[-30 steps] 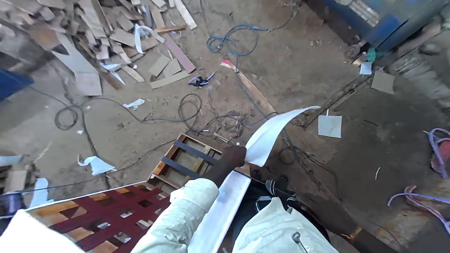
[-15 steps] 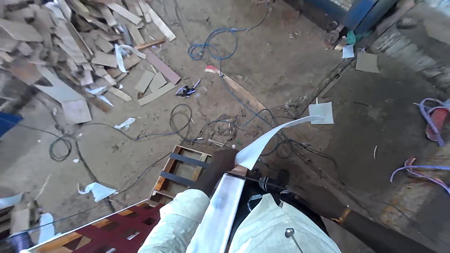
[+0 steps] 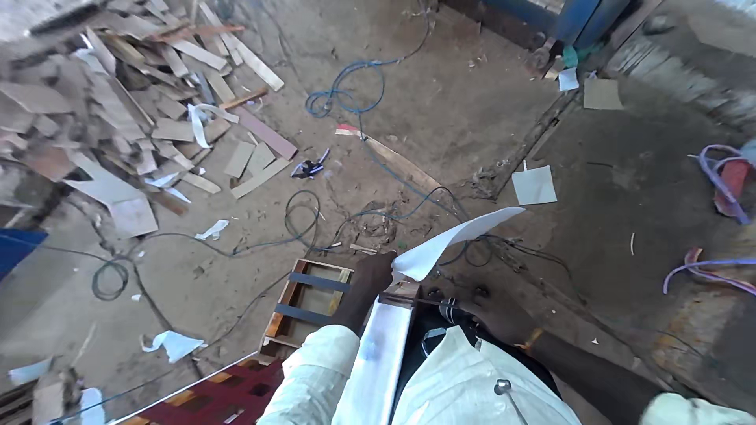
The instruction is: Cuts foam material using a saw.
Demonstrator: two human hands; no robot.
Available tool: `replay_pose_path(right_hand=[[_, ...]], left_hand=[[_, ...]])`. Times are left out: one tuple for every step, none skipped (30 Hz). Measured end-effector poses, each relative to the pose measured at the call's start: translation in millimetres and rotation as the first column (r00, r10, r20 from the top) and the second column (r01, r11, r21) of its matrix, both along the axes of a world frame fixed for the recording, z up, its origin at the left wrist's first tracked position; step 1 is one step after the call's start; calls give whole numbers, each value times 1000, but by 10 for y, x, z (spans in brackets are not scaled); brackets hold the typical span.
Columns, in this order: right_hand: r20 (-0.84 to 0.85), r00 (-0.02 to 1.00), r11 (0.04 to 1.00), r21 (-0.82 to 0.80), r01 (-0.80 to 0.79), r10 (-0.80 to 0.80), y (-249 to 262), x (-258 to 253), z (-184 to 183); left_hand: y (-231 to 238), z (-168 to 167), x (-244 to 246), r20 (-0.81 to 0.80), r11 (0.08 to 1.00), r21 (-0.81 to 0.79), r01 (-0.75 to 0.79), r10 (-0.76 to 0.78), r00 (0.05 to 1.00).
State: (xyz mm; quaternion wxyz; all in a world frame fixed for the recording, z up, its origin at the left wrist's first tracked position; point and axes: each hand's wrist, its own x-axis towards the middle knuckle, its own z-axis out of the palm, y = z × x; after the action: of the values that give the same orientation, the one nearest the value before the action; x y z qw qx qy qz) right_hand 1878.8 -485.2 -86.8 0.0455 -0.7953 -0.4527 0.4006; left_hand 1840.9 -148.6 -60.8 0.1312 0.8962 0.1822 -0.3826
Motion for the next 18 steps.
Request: replay_pose_path(right_hand=[[4, 1000, 1000, -7, -8, 8, 154, -24, -44], [-2, 1000, 999, -28, -23, 23, 278, -32, -32], [-6, 999, 999, -33, -34, 34, 339, -24, 1], [3, 999, 999, -29, -32, 32, 335, 10, 39], [20, 999, 999, -40, -33, 34, 278, 72, 69], [39, 999, 997, -67, -29, 32, 195, 148, 95], [57, 998, 995, -100, -27, 33, 100, 217, 107], [85, 995, 992, -123, -32, 43, -1, 256, 91], [114, 992, 988, -147, -39, 56, -87, 265, 66], [124, 990, 983, -181, -37, 60, -141, 251, 50], [121, 991, 972, -233, -22, 52, -155, 226, 53], [115, 993, 955, -297, -1, 37, -150, 208, 50], [101, 995, 929, -368, 20, 19, -151, 204, 21], [83, 996, 905, -421, 53, -20, -196, 203, -39], [66, 995, 888, -448, 100, -78, -284, 201, -124], [52, 984, 875, -451, 174, -169, -382, 193, -202], [29, 956, 856, -437, 274, -292, -478, 167, -268], [-12, 889, 814, -408, 414, -459, -535, 125, -278]], left_hand=[[27, -13, 29, 12, 1000, 5, -13, 13, 1000], [61, -22, 53, 25, 1000, 13, -23, 22, 999], [99, -17, 73, 37, 999, 19, -36, 35, 999], [137, -11, 95, 47, 999, 22, -50, 49, 998], [167, -4, 114, 61, 998, 23, -67, 65, 996], [192, -3, 125, 80, 996, 27, -86, 84, 993], [211, -12, 121, 105, 993, 25, -113, 110, 988], [223, -31, 97, 132, 989, 18, -145, 142, 981], [233, -57, 71, 163, 983, 3, -185, 182, 970], [243, -87, 53, 196, 973, -20, -228, 228, 954], [251, -107, 45, 226, 963, -36, -268, 269, 936], [262, -114, 53, 248, 953, -48, -299, 301, 921], [275, -113, 74, 260, 942, -65, -329, 334, 906], [287, -118, 92, 278, 930, -94, -355, 367, 888], [295, -121, 107, 306, 919, -128, -374, 395, 866], [300, -119, 126, 335, 906, -152, -395, 423, 842], [294, -106, 143, 361, 885, -182, -428, 465, 808], [269, -82, 152, 383, 856, -221, -467, 517, 766]])
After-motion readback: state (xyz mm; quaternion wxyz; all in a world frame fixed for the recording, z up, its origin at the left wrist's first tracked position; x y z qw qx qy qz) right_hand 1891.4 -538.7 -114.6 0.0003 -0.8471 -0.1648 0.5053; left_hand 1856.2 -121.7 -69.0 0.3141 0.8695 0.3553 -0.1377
